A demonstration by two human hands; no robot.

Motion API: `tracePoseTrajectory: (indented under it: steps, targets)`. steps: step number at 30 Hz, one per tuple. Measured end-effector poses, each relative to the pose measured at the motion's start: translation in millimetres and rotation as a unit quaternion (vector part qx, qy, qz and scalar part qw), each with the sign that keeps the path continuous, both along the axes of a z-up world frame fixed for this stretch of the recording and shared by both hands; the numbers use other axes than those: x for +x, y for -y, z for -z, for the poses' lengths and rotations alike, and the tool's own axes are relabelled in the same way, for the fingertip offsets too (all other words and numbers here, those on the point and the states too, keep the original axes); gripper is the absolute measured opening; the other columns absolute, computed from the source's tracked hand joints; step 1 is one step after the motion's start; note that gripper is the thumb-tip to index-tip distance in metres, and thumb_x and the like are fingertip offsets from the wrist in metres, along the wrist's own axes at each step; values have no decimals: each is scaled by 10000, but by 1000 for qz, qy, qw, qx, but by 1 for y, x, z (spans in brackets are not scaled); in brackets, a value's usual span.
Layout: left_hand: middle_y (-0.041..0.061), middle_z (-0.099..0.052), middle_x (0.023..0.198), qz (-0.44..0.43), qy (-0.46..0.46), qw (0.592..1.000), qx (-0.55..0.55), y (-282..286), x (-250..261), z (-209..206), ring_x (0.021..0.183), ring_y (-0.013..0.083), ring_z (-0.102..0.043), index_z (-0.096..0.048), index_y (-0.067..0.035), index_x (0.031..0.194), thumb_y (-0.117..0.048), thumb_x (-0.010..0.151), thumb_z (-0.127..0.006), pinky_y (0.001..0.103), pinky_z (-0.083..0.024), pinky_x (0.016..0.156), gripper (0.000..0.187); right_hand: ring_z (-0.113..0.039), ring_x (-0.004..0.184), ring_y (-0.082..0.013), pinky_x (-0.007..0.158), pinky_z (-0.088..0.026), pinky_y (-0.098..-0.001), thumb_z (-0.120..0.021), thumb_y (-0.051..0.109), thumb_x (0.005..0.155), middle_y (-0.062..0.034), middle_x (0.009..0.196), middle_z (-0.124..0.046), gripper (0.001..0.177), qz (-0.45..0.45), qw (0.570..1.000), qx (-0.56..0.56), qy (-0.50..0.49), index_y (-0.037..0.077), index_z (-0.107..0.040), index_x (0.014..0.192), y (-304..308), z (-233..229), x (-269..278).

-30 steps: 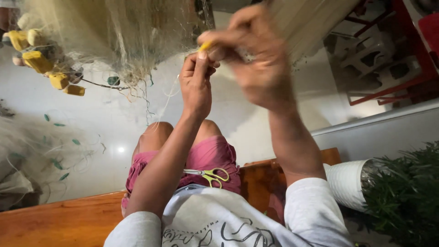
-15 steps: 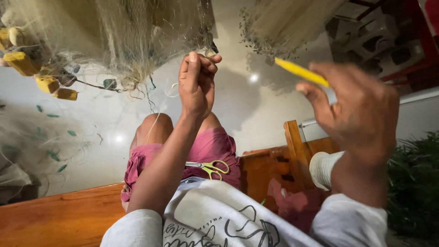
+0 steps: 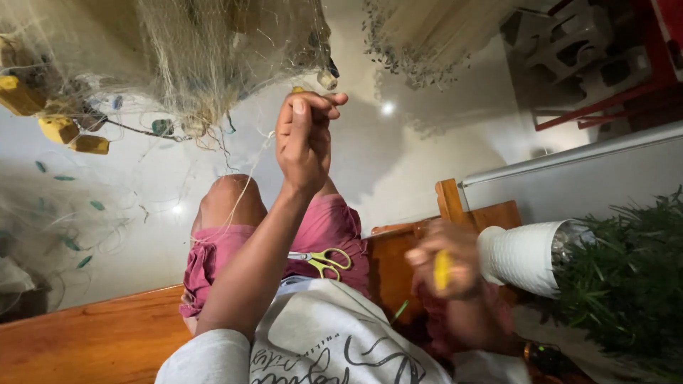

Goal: Using a netting needle to repair or weave the mesh of a fishing net.

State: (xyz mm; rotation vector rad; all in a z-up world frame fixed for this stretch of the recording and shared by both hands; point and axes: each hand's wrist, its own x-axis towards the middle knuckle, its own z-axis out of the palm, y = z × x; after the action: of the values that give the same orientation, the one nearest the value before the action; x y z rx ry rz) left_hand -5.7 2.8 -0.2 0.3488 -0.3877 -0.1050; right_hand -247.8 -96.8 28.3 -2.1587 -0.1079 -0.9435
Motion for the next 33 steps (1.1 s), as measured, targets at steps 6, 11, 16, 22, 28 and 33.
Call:
tracePoseTrajectory:
  steps: [6,11,16,22,28,33]
  targets:
    - [113,-623,838,-72,38,992,93,0,-6,-3,1027,279,-682,-585,-28,960,-131,988,-642,375,-515,957,120,-381,344,-277,375,-361,-330,-629,38,900,-90,463,-399,336,-165,981,76,-65,39,-503,589,-57,38,29]
    - [73,-683,847,-101,5,985,140,-1,-18,-18,917,142,-663,-616,-50,935,-124,947,-715,303,-524,849,124,-374,340,-224,380,-357,-328,-686,33,848,-6,459,-386,438,-191,977,84,-47,128,-417,515,-50,44,29]
    - [144,-706,914,63,-9,997,-37,24,-13,-2,1021,238,-698,-547,-59,1127,-213,985,-680,278,-514,915,248,-354,382,-120,380,-334,-264,-644,35,875,12,473,-361,381,-138,975,147,-90,96,-470,542,-28,51,19]
    - [120,-742,1026,200,14,977,-72,15,-2,-32,1119,280,-710,-499,-155,1373,-665,989,-429,301,-580,925,642,-483,486,-74,430,-416,-238,-609,102,938,19,520,-431,298,-57,968,232,-71,66,-566,645,-4,84,10]
    - [53,-698,1033,134,-96,986,39,11,14,-45,1024,277,-718,-630,-101,1269,-384,913,-685,269,-474,745,457,-372,506,-110,495,-303,-282,-591,265,936,12,536,-411,387,28,953,263,-145,141,-406,620,-3,74,14]
    - [38,-739,981,75,-154,984,36,-6,10,-30,972,183,-715,-708,-98,1142,-257,900,-748,248,-519,760,293,-314,504,-102,482,-271,-278,-582,267,961,42,536,-343,405,0,955,279,-104,178,-374,625,9,84,27]
